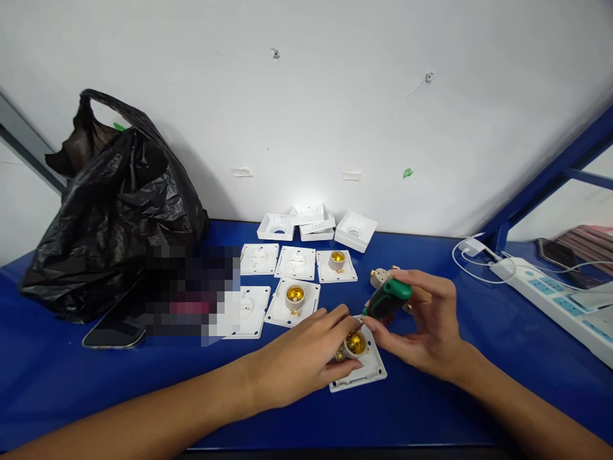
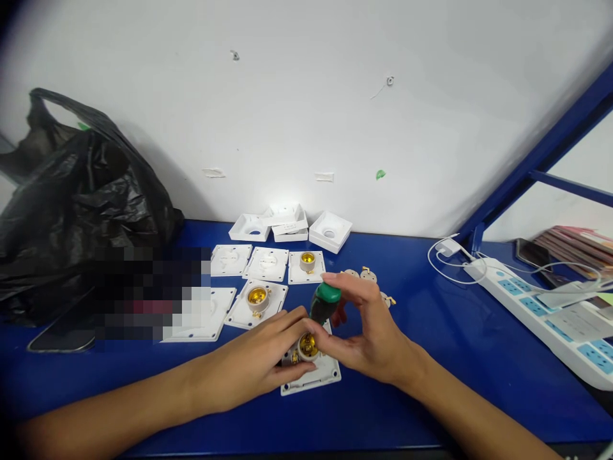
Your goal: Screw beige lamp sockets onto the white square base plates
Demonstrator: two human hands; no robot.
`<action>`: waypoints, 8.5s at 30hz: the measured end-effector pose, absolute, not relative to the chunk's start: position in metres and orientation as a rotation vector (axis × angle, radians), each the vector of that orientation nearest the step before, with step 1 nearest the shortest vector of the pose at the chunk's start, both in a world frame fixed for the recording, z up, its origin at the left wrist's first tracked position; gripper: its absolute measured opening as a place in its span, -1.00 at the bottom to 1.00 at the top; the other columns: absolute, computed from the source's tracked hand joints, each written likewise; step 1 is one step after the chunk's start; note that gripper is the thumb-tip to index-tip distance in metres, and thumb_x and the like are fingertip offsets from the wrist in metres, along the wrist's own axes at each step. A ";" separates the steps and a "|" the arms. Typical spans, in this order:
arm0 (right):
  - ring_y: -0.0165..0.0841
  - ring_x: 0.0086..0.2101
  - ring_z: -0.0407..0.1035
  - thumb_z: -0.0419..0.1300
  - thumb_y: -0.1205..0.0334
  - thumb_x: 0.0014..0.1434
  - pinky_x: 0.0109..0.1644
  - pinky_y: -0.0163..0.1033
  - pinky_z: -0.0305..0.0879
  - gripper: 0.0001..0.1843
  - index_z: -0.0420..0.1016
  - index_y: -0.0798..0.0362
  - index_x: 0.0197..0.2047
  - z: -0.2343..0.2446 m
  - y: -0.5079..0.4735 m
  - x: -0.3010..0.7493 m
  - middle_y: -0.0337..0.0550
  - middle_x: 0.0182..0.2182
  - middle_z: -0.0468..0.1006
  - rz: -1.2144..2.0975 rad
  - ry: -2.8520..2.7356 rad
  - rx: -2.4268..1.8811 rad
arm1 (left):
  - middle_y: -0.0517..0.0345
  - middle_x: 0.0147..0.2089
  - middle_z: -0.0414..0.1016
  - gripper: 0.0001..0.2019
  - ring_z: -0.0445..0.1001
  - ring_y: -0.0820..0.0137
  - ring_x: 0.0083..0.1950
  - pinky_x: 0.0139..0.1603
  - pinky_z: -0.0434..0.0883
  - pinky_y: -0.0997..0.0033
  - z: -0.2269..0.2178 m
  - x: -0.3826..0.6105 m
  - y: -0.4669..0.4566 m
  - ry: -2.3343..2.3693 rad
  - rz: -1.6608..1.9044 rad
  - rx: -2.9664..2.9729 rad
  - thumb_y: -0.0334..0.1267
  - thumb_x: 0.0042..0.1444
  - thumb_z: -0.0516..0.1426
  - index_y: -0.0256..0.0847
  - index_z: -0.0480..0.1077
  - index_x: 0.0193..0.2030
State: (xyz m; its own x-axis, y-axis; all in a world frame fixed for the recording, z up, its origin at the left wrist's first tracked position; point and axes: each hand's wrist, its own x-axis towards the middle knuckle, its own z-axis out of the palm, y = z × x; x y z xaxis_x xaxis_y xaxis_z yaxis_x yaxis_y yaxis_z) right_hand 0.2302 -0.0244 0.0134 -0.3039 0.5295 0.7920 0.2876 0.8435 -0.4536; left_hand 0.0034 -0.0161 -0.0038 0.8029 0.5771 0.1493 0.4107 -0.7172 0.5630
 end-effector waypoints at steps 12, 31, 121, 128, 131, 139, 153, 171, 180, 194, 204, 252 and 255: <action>-0.39 -0.40 0.51 0.40 0.51 0.21 -0.51 -0.30 0.55 -0.07 0.14 -0.18 0.50 0.016 -0.025 0.232 -0.24 -0.16 0.46 0.237 -1.906 -0.650 | 0.01 0.14 0.46 -0.61 0.54 0.11 0.11 0.15 0.53 0.15 -0.004 0.004 -0.017 0.740 0.414 2.484 -0.18 0.42 0.31 -0.12 0.33 0.28; -0.26 -0.20 0.62 0.47 0.46 0.22 -0.30 -0.16 0.67 -0.01 0.13 -0.24 0.53 0.009 -0.026 0.238 -0.11 0.05 0.58 0.301 -1.967 -0.621 | -0.02 0.19 0.47 -0.68 0.54 0.10 0.16 0.17 0.55 0.13 -0.003 0.003 -0.016 0.691 0.447 2.429 -0.17 0.47 0.24 -0.11 0.37 0.27; -0.16 0.04 0.59 0.43 0.45 0.26 0.09 0.05 0.68 -0.10 0.14 -0.28 0.48 0.004 -0.023 0.236 -0.08 0.09 0.50 0.426 -1.968 -0.690 | 0.07 0.11 0.42 -0.73 0.55 0.19 0.07 0.09 0.54 0.24 -0.007 0.005 -0.017 0.740 0.459 2.309 -0.23 0.41 0.29 -0.13 0.37 0.15; -0.16 0.00 0.59 0.49 0.42 0.21 0.18 0.12 0.64 -0.05 0.17 -0.28 0.50 0.000 -0.026 0.236 -0.07 0.12 0.49 0.273 -1.939 -0.644 | 0.05 0.15 0.43 -0.76 0.56 0.19 0.09 0.13 0.54 0.23 -0.009 0.006 -0.017 0.731 0.472 2.308 -0.23 0.40 0.30 -0.15 0.39 0.10; -0.17 0.00 0.60 0.44 0.42 0.26 0.10 0.05 0.69 -0.10 0.16 -0.29 0.50 0.003 -0.025 0.235 -0.07 0.12 0.49 0.345 -1.969 -0.690 | 0.07 0.13 0.43 -0.74 0.55 0.18 0.09 0.13 0.53 0.22 -0.010 0.006 -0.017 0.728 0.487 2.292 -0.20 0.40 0.30 -0.12 0.39 0.13; -0.15 0.04 0.61 0.42 0.33 0.31 0.10 0.07 0.70 -0.20 0.18 -0.30 0.45 0.008 -0.021 0.235 -0.05 0.14 0.48 0.459 -1.906 -0.772 | 0.09 0.13 0.43 -0.73 0.56 0.21 0.06 0.04 0.54 0.28 -0.006 0.006 -0.018 0.757 0.460 2.243 -0.17 0.42 0.27 -0.09 0.38 0.17; -0.21 -0.14 0.67 0.44 0.44 0.23 0.06 0.06 0.74 -0.11 0.17 -0.24 0.47 0.006 -0.022 0.236 -0.10 0.04 0.51 0.288 -1.893 -0.688 | 0.12 0.06 0.39 -0.73 0.53 0.34 -0.14 -0.09 0.54 0.34 0.009 0.003 -0.017 0.735 0.403 2.202 -0.22 0.37 0.21 -0.11 0.40 0.17; -0.43 -0.39 0.43 0.40 0.40 0.20 -0.38 -0.14 0.63 -0.20 0.36 -0.49 0.36 0.027 -0.015 0.233 -0.19 0.25 0.26 -0.084 -1.503 -0.769 | 0.17 0.02 0.33 -0.74 0.39 0.44 -0.23 -0.24 0.45 0.40 -0.009 0.007 -0.022 0.752 0.572 2.091 -0.25 0.29 0.37 -0.13 0.36 -0.07; -0.37 -0.41 0.46 0.33 0.32 0.32 -0.43 -0.20 0.49 -0.35 0.22 -0.18 0.38 0.009 0.011 0.251 -0.22 -0.16 0.48 0.086 -1.812 -0.901 | 0.18 0.00 0.35 -0.72 0.41 0.42 -0.23 -0.20 0.46 0.38 -0.018 0.009 -0.023 0.746 0.618 2.000 -0.19 0.27 0.39 -0.10 0.40 -0.03; -0.36 -0.49 0.40 0.32 0.24 0.36 -0.46 -0.17 0.47 -0.39 0.22 -0.15 0.38 0.009 0.012 0.254 -0.32 -0.34 0.51 0.177 -1.908 -0.967 | 0.07 0.03 0.58 -0.69 0.48 0.15 0.14 0.25 0.41 0.13 0.004 0.004 -0.014 0.606 0.531 2.313 -0.35 0.31 0.33 -0.12 0.48 0.15; -0.36 -0.45 0.48 0.33 0.25 0.36 -0.43 -0.19 0.50 -0.38 0.23 -0.15 0.38 0.011 0.011 0.254 -0.28 -0.28 0.55 0.163 -1.917 -0.957 | 0.16 -0.09 0.49 -0.62 0.45 0.22 -0.03 0.02 0.37 0.27 -0.002 0.005 -0.013 0.726 0.530 2.372 -0.10 0.21 0.48 -0.13 0.40 -0.09; -0.27 -0.36 0.59 0.39 0.51 0.23 -0.39 -0.10 0.71 -0.17 0.26 -0.25 0.42 0.005 -0.023 0.218 -0.21 -0.20 0.58 0.346 -1.674 -0.654 | 0.18 -0.10 0.55 -0.58 0.55 0.23 -0.11 0.09 0.37 0.20 -0.008 0.007 -0.012 0.722 0.602 2.569 0.03 0.23 0.45 -0.15 0.38 -0.09; -0.29 -0.38 0.58 0.39 0.51 0.22 -0.39 -0.11 0.71 -0.18 0.26 -0.24 0.42 0.006 -0.023 0.218 -0.25 -0.23 0.58 0.349 -1.677 -0.643 | 0.17 -0.10 0.55 -0.58 0.55 0.22 -0.10 0.09 0.37 0.21 -0.008 0.007 -0.012 0.716 0.611 2.568 0.04 0.23 0.45 -0.15 0.38 -0.09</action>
